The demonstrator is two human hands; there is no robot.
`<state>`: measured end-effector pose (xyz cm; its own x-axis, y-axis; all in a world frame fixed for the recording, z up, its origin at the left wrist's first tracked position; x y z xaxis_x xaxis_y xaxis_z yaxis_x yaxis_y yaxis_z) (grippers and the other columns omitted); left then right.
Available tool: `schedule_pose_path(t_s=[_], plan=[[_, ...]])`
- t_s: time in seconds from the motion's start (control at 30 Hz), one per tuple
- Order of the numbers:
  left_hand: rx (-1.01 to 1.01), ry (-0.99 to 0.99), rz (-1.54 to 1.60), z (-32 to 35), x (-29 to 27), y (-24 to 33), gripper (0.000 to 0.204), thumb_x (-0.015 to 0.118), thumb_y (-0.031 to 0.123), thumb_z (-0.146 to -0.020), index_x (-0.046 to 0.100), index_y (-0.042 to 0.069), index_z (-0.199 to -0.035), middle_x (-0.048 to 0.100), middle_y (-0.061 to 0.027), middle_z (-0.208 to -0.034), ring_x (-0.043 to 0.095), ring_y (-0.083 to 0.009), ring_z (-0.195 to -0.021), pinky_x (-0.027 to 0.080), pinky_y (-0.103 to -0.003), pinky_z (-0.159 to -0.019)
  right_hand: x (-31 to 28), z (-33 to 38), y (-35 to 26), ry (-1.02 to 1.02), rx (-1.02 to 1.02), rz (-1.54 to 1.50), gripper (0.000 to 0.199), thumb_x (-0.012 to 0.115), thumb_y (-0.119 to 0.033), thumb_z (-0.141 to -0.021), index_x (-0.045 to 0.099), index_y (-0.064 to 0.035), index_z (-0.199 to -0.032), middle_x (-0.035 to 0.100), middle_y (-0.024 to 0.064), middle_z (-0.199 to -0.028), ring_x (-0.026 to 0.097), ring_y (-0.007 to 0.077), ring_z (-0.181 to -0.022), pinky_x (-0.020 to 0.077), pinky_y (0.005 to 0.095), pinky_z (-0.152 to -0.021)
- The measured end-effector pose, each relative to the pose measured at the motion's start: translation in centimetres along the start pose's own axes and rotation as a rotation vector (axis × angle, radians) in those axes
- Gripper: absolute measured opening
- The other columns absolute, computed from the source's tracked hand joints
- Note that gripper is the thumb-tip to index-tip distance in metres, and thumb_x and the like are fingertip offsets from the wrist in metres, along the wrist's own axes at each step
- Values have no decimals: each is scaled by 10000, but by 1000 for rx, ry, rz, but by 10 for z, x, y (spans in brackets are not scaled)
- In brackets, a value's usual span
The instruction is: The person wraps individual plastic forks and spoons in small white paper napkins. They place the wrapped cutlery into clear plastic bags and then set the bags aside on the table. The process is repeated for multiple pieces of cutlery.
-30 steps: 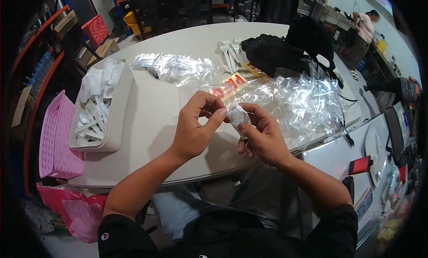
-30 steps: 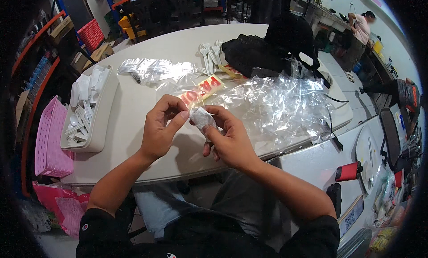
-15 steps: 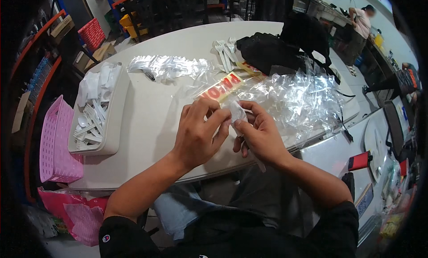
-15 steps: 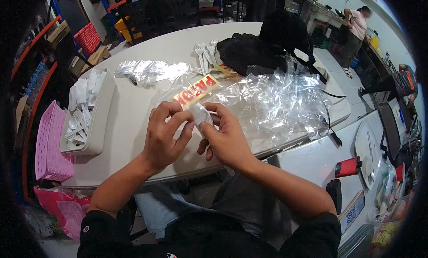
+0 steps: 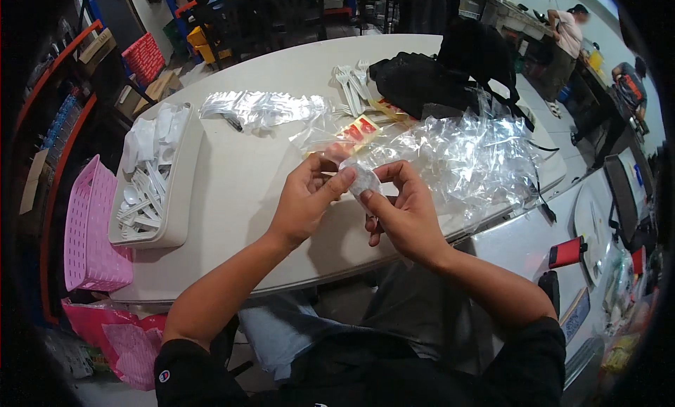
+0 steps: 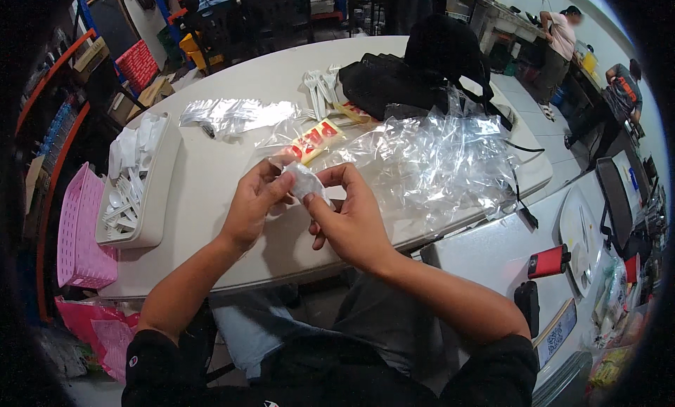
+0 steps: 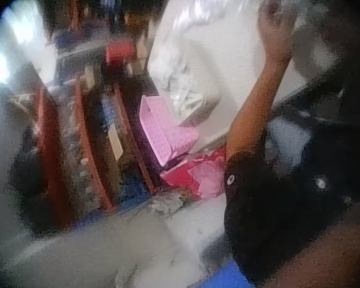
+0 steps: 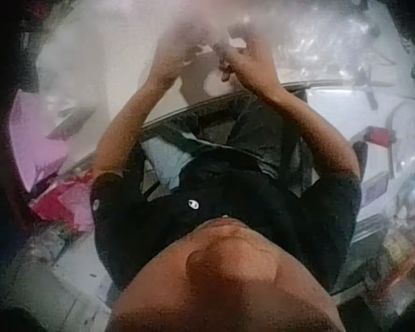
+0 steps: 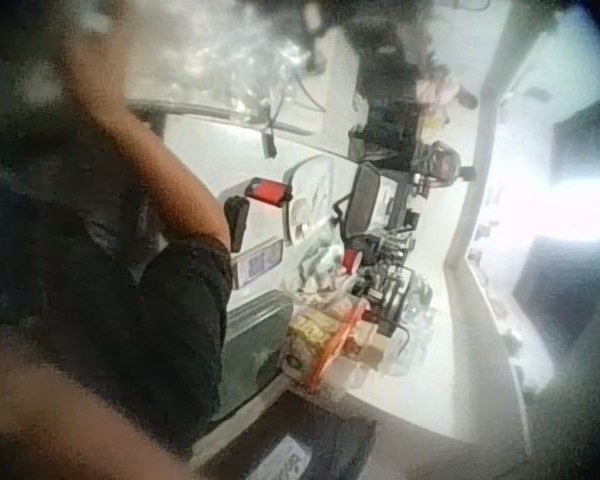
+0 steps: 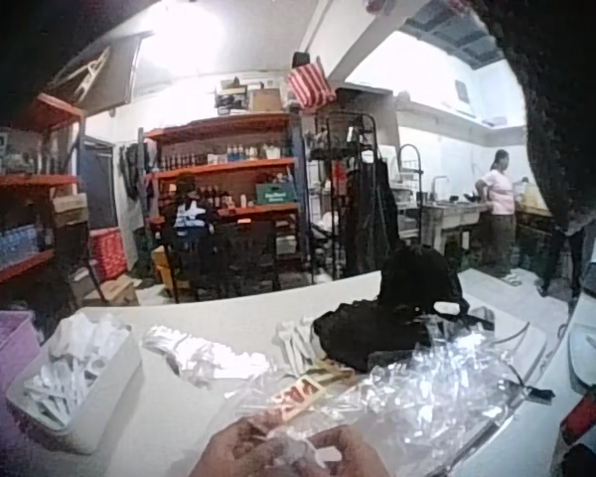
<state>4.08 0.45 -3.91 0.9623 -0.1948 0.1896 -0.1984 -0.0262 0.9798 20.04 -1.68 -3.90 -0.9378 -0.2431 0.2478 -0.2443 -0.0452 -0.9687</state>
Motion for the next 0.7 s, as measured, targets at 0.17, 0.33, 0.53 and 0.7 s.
schedule_pose_path(t_s=[0.17, 0.33, 0.53, 0.7], plan=[[103, -21, -53, 0, 4, -7, 242, 697, 147, -848, 618, -1, -1022, 640, -37, -826, 587, -86, -751, 469, -239, -697, -1, -1, 5, -12, -11, 14, 329, 639, -125, -880, 411, -6, -1085, 466, 93, -969, 576, 106, -645, 498, 234, -440], [230, 85, -190, 1, -1, -9, 188, 660, 105, -865, 617, -12, -1005, 653, -43, -840, 600, -74, -752, 481, -220, -677, 6, 0, 4, 8, -34, 9, 407, 640, -180, -890, 396, -26, -1178, 463, 101, -1001, 572, 113, -644, 503, 239, -489], [379, 214, -182, -5, -14, 6, 172, 649, 93, -870, 610, -14, -999, 647, -36, -838, 594, -68, -753, 484, -221, -683, -3, 6, 0, -200, 224, 239, 269, 513, -240, -968, 516, -23, -1126, 552, 36, -826, 521, 68, -630, 442, 221, -522], [335, 169, -32, -3, -4, 3, 186, 657, 105, -870, 602, -17, -999, 647, -40, -860, 594, -71, -779, 483, -230, -707, 1, 5, 15, -91, -67, 341, 230, 496, -202, -975, 556, 9, -1046, 538, 5, -682, 486, 58, -621, 395, 217, -573]])
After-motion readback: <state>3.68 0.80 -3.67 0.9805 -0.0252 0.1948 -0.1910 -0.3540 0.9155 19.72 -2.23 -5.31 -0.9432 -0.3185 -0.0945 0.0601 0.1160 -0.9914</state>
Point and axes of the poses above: each hand's wrist, its own z-axis away from the middle knuckle, its own x-axis out of the palm, y = z × x, the point moved 2 cm from there along -z, towards the middle knuckle
